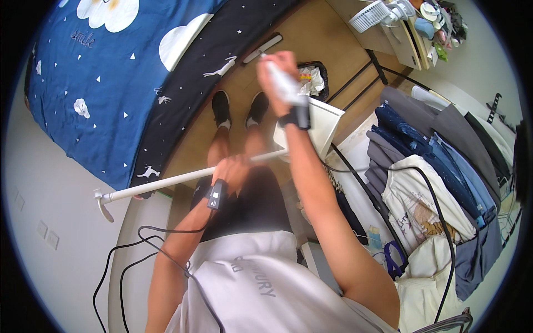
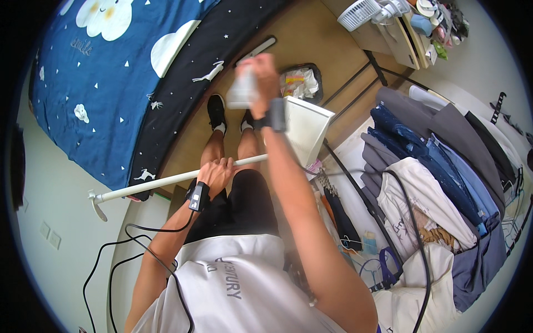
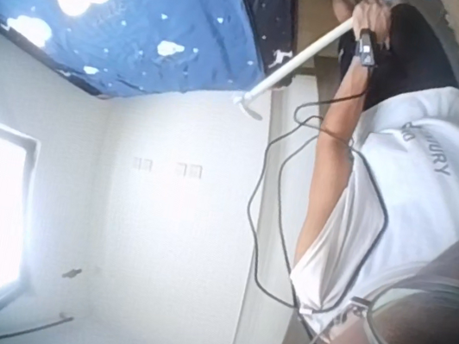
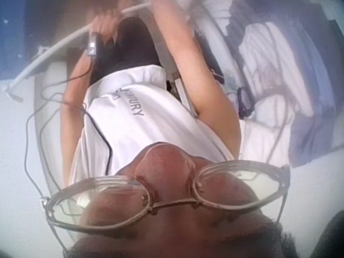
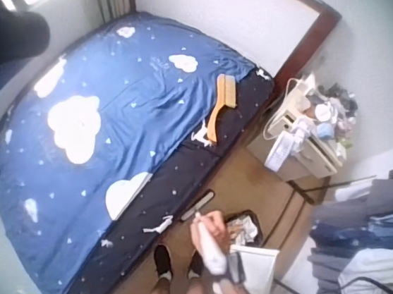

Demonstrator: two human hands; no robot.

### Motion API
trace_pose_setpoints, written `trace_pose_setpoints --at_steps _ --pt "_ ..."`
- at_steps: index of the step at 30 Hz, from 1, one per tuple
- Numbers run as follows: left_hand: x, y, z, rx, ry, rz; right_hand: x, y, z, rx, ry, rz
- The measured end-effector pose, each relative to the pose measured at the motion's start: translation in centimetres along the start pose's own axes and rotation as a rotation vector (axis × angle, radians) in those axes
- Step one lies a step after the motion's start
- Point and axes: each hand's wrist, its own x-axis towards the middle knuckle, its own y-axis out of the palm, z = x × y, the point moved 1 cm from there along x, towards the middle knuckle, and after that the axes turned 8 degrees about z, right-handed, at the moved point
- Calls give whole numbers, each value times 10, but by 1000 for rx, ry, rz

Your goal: The person sweeps a bedroom floor with a broom and dustpan, gathering debris into the dustpan and emptying it into a nearby trash bin. The person then continues sweeping the remaining floor area.

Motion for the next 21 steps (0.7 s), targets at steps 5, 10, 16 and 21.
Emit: trace_pose_setpoints --at_steps 5,10,16,21 --pt "-14 -5 15 53 2 17 -20 -74 -98 742 821 69" --pt "-24 -2 23 114 1 41 -91 -169 -107 758 843 -89" --pt "-30 -17 25 179 44 65 -174 -313 -25 593 870 -234" --pt "-21 -31 21 267 59 79 -191 -391 36 404 791 -230"
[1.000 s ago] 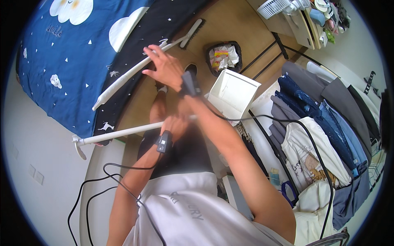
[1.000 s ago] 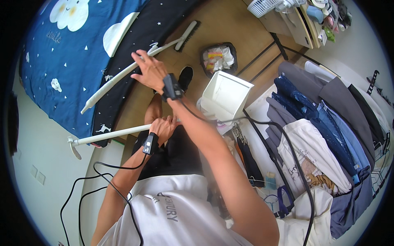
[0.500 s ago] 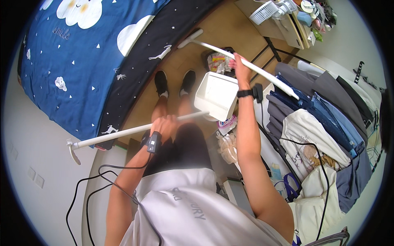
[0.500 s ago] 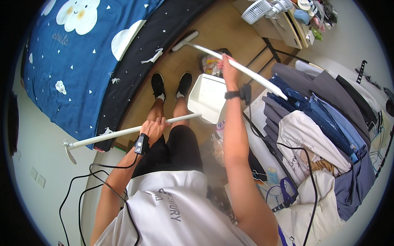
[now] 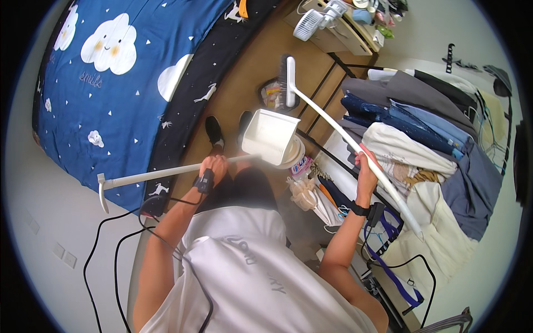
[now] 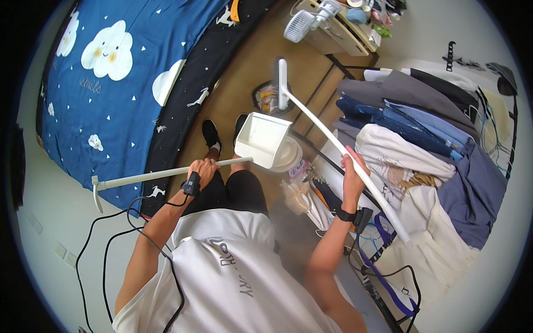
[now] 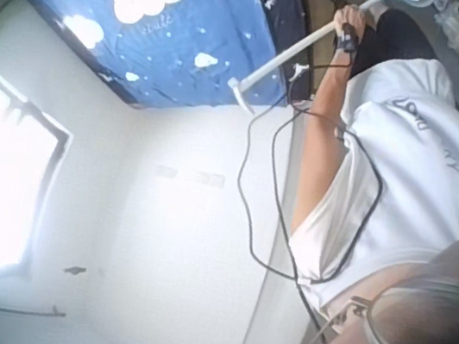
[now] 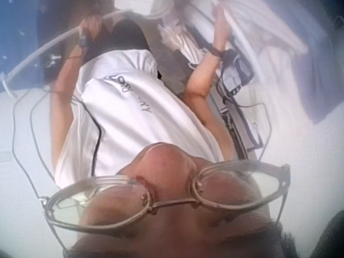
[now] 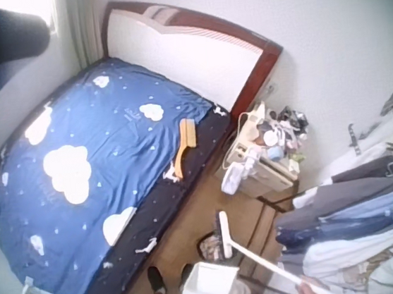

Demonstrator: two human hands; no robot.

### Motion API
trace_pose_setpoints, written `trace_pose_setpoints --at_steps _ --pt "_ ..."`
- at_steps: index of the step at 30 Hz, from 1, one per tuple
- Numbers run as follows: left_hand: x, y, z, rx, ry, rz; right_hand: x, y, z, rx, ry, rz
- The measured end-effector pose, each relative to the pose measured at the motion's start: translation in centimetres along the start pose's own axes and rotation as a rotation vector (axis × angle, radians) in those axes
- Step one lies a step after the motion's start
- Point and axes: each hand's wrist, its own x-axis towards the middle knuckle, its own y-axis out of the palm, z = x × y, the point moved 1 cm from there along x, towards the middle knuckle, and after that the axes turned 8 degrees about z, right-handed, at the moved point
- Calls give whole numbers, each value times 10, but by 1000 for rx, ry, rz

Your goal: The person sweeps a bedroom floor with a broom and dustpan, gathering debris into the dustpan and emptying it into a nearby trash bin. The person then continues sweeping the remaining floor area.

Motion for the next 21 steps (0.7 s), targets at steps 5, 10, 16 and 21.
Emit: trace_pose_setpoints --at_steps 5,10,16,21 --pt "22 -29 -3 117 -7 8 -33 -26 37 -54 -58 100" --pt "38 -65 -5 154 -20 -22 -79 -52 77 22 -64 226" --pt "66 -100 -11 213 7 -44 -131 -66 122 -49 -128 265" --pt "93 -113 -18 231 -4 -49 -162 -75 150 -206 -213 299"
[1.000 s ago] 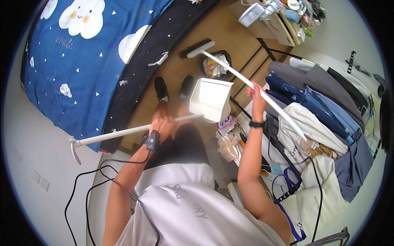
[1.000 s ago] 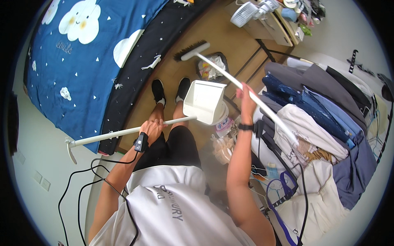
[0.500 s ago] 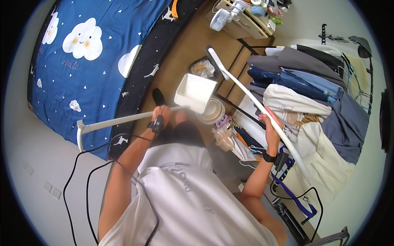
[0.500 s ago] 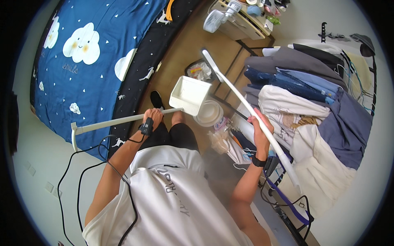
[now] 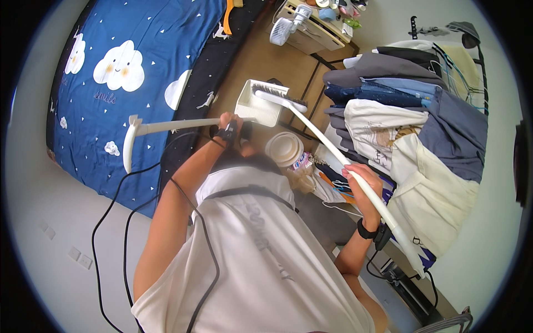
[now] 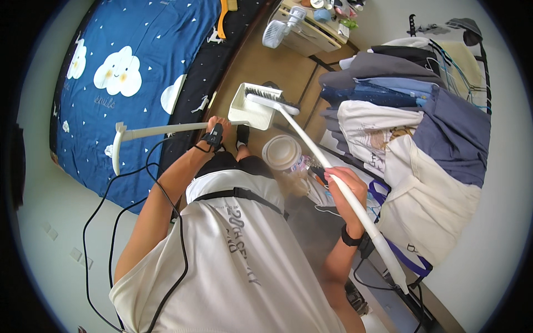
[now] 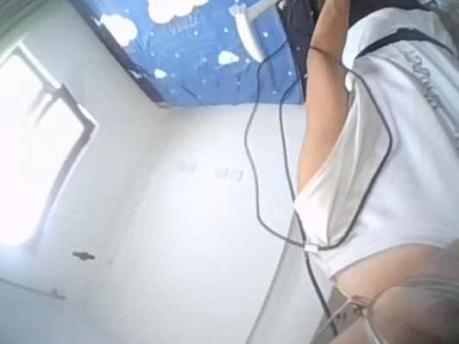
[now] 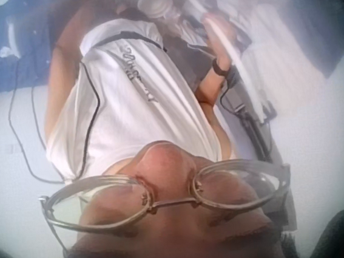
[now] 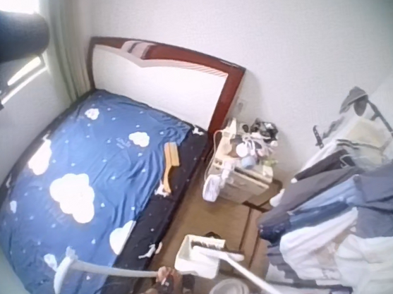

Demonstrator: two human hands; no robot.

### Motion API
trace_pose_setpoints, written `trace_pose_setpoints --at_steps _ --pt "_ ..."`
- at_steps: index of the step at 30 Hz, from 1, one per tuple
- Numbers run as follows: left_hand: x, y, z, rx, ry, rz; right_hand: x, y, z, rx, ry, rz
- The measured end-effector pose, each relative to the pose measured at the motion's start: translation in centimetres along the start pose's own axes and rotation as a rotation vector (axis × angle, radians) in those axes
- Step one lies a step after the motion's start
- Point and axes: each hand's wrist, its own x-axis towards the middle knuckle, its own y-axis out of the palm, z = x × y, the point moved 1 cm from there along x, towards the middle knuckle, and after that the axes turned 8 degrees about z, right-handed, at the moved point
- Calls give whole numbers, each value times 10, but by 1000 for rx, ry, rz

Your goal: The person sweeps a bedroom floor with a broom and dustpan, gathering debris into the dustpan and emptying it into a nearby trash bin. The person then continues sweeping the remaining floor area.

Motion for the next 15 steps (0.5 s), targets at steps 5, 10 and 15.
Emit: trace_pose_setpoints --at_steps 5,10,15 --pt "13 -14 -5 152 37 -94 2 10 10 -113 -129 -10" --pt "14 -42 -19 288 16 -46 9 43 12 -189 -217 56" --pt "19 -63 -15 318 -7 29 -5 46 24 -247 -245 125"
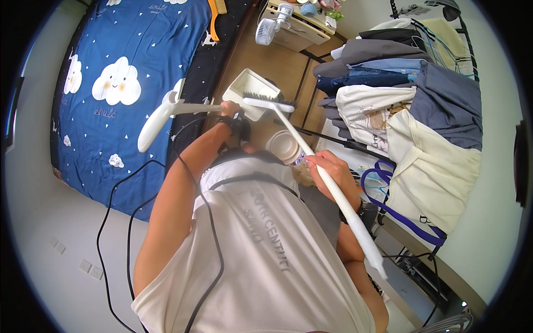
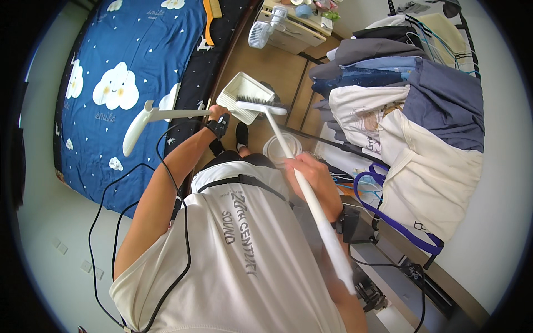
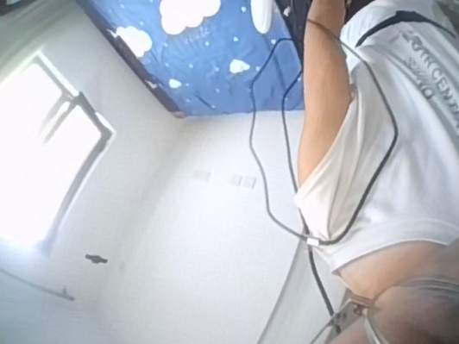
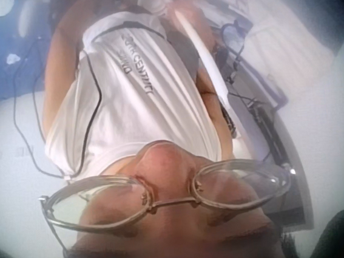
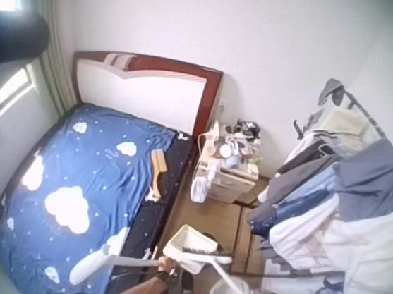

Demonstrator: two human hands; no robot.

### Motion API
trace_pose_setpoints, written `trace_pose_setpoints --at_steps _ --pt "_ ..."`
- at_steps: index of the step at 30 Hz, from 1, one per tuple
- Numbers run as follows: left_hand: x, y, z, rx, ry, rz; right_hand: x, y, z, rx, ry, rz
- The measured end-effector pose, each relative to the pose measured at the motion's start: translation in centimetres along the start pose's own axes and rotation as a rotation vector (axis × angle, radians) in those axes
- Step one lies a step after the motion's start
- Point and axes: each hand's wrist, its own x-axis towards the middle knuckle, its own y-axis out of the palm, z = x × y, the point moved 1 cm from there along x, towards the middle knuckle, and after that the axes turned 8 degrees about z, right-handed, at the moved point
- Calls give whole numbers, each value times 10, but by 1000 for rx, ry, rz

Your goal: The person sweeps a bedroom floor with a broom and dustpan, gathering debris into the dustpan and emptying it into a nearby trash bin. The person then continues sweeping the remaining floor area.

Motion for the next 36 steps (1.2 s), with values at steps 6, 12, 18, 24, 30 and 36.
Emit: trace_pose_setpoints --at_steps 6,12,18,24,30,36 --pt "17 24 6 -22 -37 1 -17 -9 12 13 27 3" --pt "25 28 1 -58 -10 -24 -28 -19 20 7 84 -38" --pt "35 4 -8 -20 -31 31 -29 -22 26 33 67 -59" --pt "33 26 -14 -34 4 -26 -26 -21 22 -14 42 -61" --pt "6 109 -40 65 -78 -143 -13 -1 19 -17 20 58" --pt "-26 200 -61 40 -46 -130 -14 63 30 232 126 43"
